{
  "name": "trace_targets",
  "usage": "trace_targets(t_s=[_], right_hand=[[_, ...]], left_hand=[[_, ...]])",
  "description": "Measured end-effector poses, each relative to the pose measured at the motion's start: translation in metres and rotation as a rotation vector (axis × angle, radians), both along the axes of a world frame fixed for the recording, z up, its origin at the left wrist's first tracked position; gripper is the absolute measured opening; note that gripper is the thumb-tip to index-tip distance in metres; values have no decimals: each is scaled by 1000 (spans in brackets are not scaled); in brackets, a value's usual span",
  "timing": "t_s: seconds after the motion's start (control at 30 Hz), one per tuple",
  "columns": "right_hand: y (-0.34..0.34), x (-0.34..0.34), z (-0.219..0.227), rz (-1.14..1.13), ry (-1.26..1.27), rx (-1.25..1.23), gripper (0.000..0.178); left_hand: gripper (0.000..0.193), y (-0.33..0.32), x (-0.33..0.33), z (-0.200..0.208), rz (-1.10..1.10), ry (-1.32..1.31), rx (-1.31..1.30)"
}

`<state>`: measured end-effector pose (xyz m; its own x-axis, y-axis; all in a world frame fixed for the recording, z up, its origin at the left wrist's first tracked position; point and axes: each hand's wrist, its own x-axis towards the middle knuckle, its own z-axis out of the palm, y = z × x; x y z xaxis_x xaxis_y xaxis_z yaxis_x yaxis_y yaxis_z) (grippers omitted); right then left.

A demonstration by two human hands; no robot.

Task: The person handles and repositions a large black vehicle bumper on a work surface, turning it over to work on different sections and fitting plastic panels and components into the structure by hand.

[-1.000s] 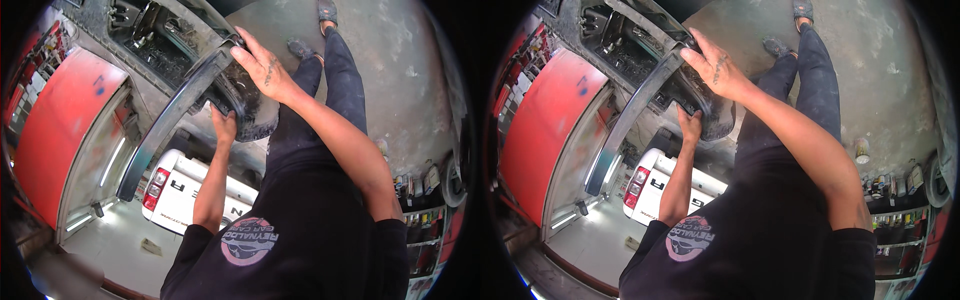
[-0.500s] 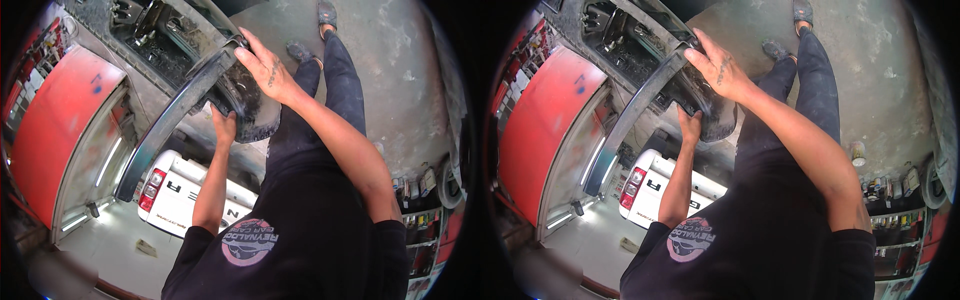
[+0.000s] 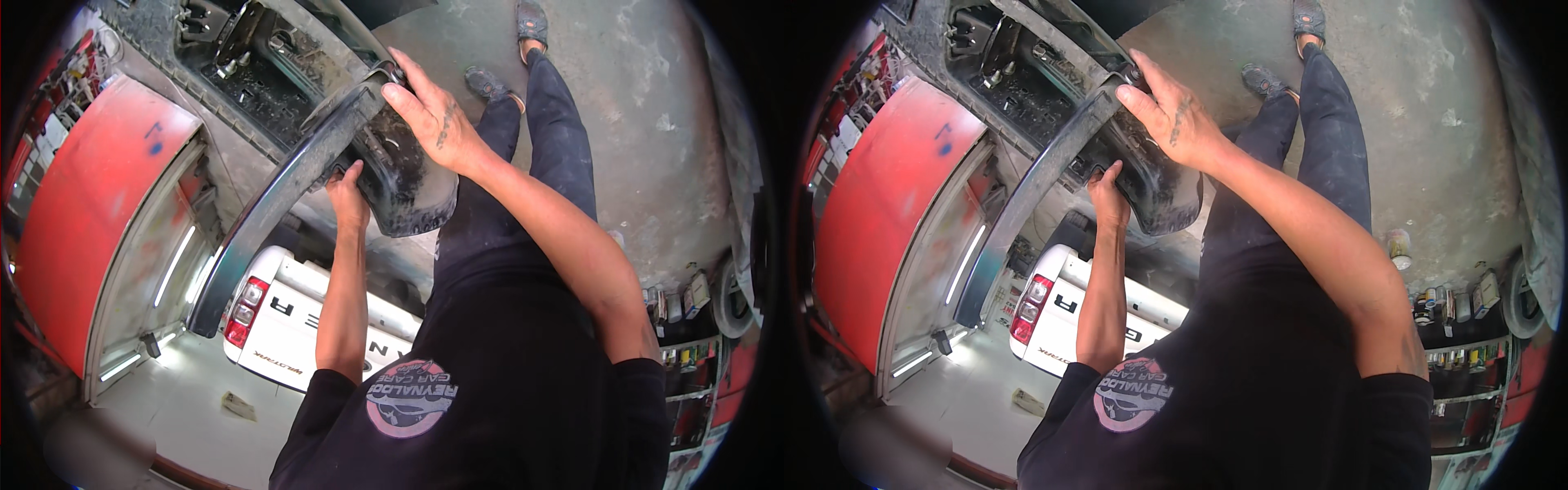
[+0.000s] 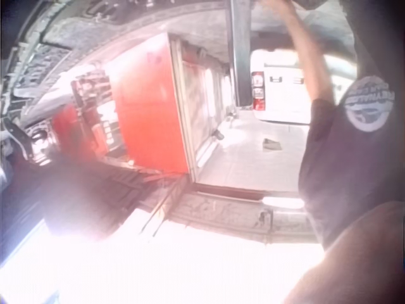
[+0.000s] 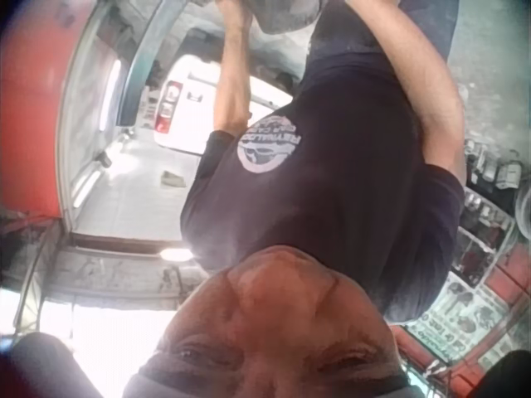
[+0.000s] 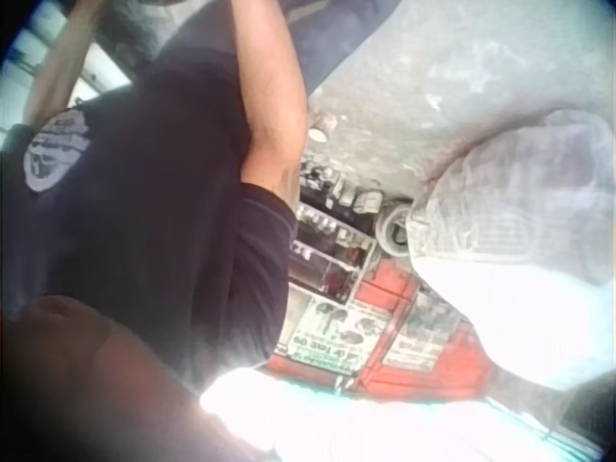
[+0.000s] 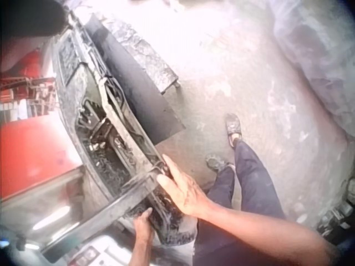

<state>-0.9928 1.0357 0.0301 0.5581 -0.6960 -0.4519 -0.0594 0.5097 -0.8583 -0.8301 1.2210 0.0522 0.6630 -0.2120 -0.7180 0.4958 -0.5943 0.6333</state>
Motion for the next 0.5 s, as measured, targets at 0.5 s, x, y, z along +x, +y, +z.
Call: trace_targets(t_s=[0.5], right_hand=[[-10,0,6,27,-33,68,77]], left_hand=[[33,32,31,-33,-1147,-958,521]])
